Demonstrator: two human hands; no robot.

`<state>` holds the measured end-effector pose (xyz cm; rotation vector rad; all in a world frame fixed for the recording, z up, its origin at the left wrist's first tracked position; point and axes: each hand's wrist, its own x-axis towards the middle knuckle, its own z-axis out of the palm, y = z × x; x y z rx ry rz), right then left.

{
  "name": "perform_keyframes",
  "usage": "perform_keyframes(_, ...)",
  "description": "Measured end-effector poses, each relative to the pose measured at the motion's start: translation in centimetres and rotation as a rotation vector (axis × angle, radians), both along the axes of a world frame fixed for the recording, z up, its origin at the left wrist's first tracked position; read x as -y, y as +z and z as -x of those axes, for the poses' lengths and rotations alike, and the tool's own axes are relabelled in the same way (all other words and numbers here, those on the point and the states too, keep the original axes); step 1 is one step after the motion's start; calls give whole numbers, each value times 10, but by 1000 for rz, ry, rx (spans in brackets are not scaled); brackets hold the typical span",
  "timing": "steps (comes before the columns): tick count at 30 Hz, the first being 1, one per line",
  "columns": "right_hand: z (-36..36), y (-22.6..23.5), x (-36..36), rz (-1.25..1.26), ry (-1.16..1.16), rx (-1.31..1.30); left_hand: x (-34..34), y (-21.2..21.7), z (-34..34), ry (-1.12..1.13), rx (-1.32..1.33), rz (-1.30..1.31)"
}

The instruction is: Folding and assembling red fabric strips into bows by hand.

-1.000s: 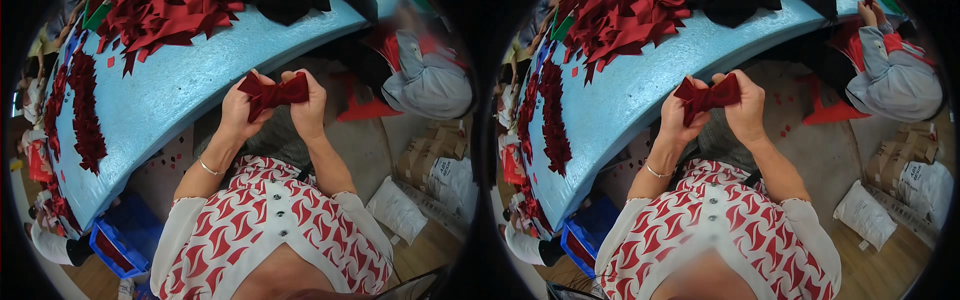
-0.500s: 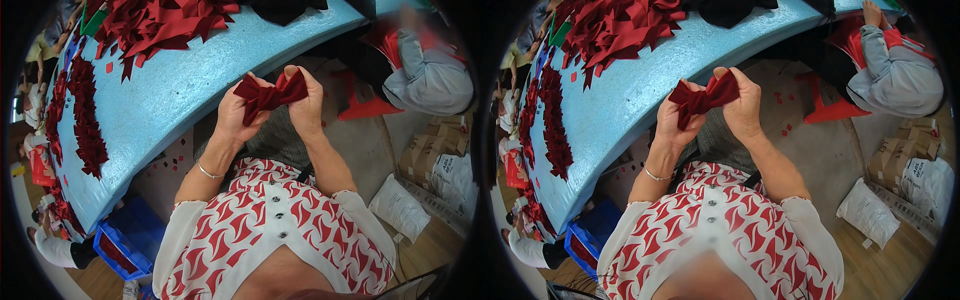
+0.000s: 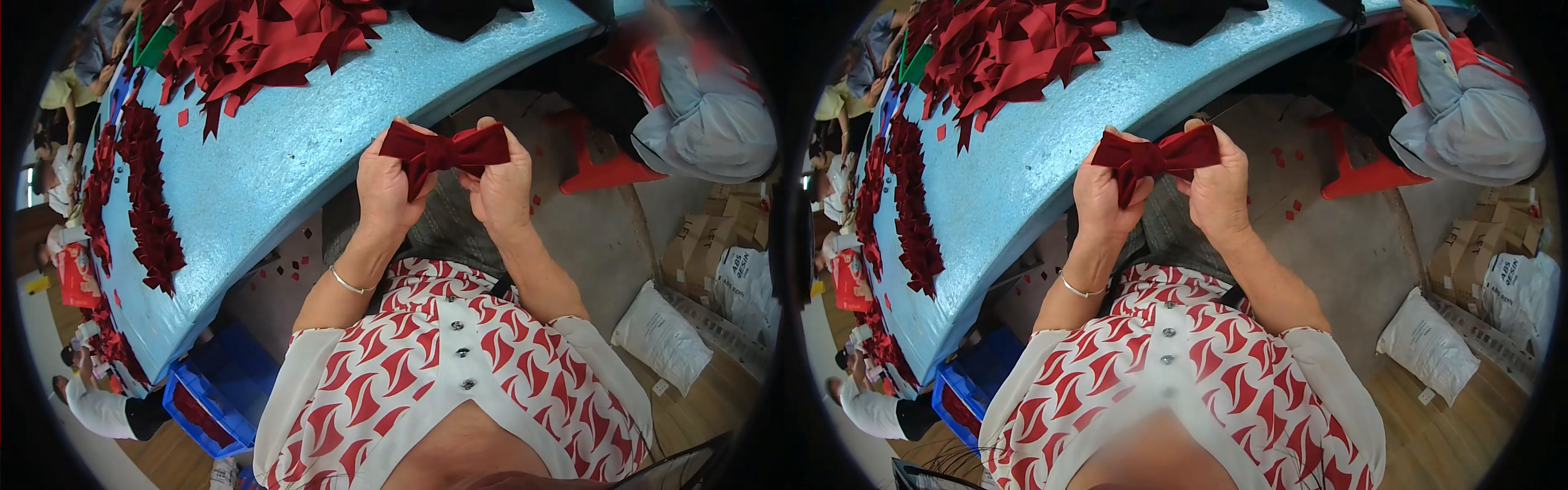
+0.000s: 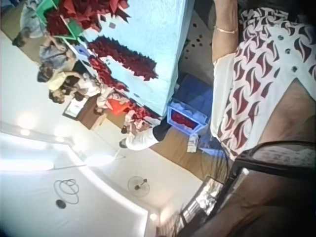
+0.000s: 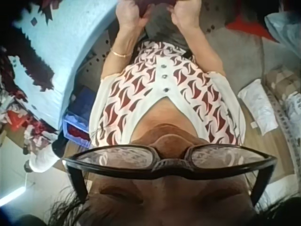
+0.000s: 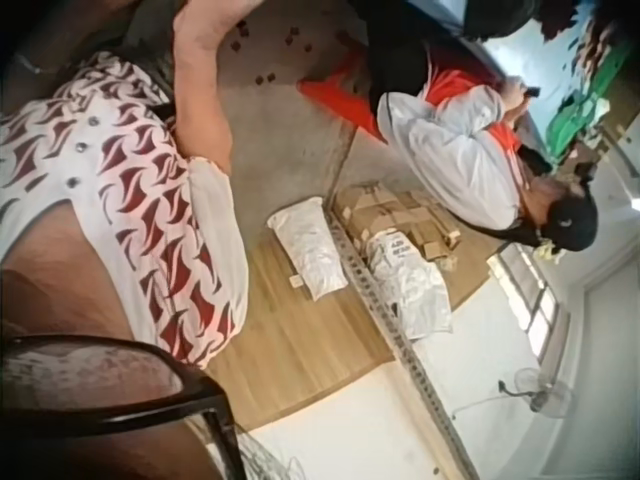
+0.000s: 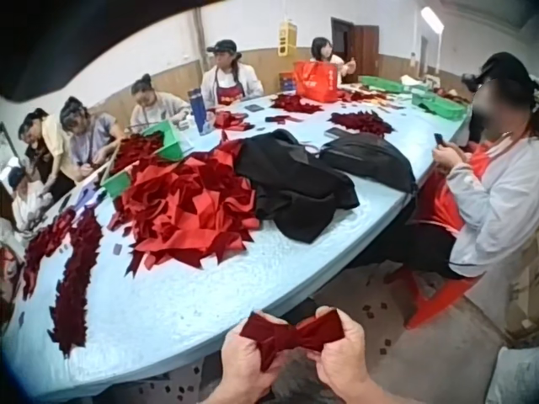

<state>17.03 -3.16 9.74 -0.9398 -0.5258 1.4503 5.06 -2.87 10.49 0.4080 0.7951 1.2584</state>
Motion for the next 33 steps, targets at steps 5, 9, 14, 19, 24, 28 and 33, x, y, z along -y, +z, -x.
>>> perform_keyframes(5,3,3,0,-94,-58,-13,2,7,-3,102,-36,-33)
perform_keyframes(9,-5,2,0,-101,12,-142,2,7,-3,74,4,-17)
perform_keyframes(14,3,8,0,-93,-39,-64,0,7,-6,302,-270,-310)
perform_keyframes(19,10,6,-2,-224,-32,93,4,7,5,314,-250,-323)
perform_keyframes(24,6,1,-1,-333,2,200,6,10,12,172,-173,-334)
perform_keyframes(28,6,5,-3,-376,-9,253,4,7,15,232,-366,-422)
perform_keyframes(33,8,8,-5,-331,-11,189,3,5,15,366,-472,-436)
